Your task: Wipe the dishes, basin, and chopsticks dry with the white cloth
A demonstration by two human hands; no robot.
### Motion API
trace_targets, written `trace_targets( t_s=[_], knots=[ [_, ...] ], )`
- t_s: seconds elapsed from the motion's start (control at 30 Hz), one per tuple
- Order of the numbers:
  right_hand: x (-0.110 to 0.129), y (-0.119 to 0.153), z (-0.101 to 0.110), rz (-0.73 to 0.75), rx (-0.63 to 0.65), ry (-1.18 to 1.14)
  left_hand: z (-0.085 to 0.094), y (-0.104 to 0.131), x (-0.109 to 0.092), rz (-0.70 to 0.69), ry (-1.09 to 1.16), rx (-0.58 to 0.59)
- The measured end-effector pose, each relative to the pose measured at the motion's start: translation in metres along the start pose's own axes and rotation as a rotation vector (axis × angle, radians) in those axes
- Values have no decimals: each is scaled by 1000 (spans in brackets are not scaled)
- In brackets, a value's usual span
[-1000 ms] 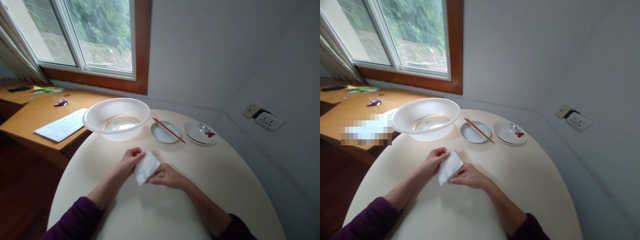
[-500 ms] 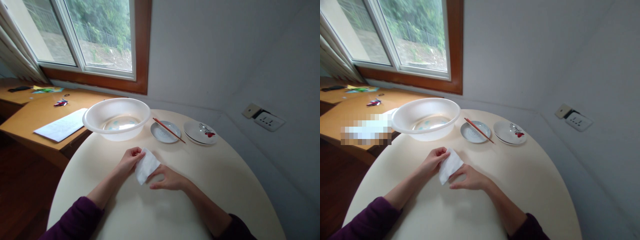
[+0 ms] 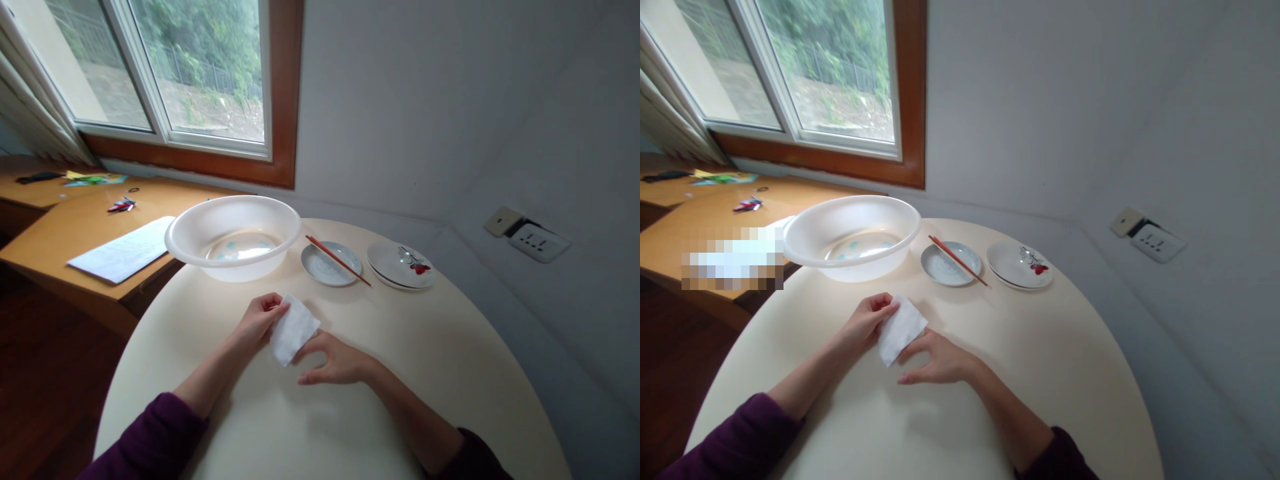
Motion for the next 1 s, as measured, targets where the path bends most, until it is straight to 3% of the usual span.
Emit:
trace_targets(
  t_s=[0.33, 0.57, 0.77, 1.0],
  knots=[
    [-7, 1, -3, -120, -8, -65, 1, -1, 1, -1, -25, 2],
    [-7, 1, -4, -94, -34, -92, 2, -1, -1, -38, -2, -27],
    [-18, 3, -4, -219, -211, -215, 3, -2, -2, -39, -17, -36],
    [-23, 0, 1, -163, -369, -331, 6, -5, 0, -54, -7, -34]
  ],
)
Point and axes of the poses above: each hand's wrist, its own y-axis away from the middle knuckle, its own z-axis out of the back of the hand, x = y × z, the point moved 3 cm from there along -y, towards the middle knuckle, and after that the axes turned 5 degrees about z, right-handed, at the moved point
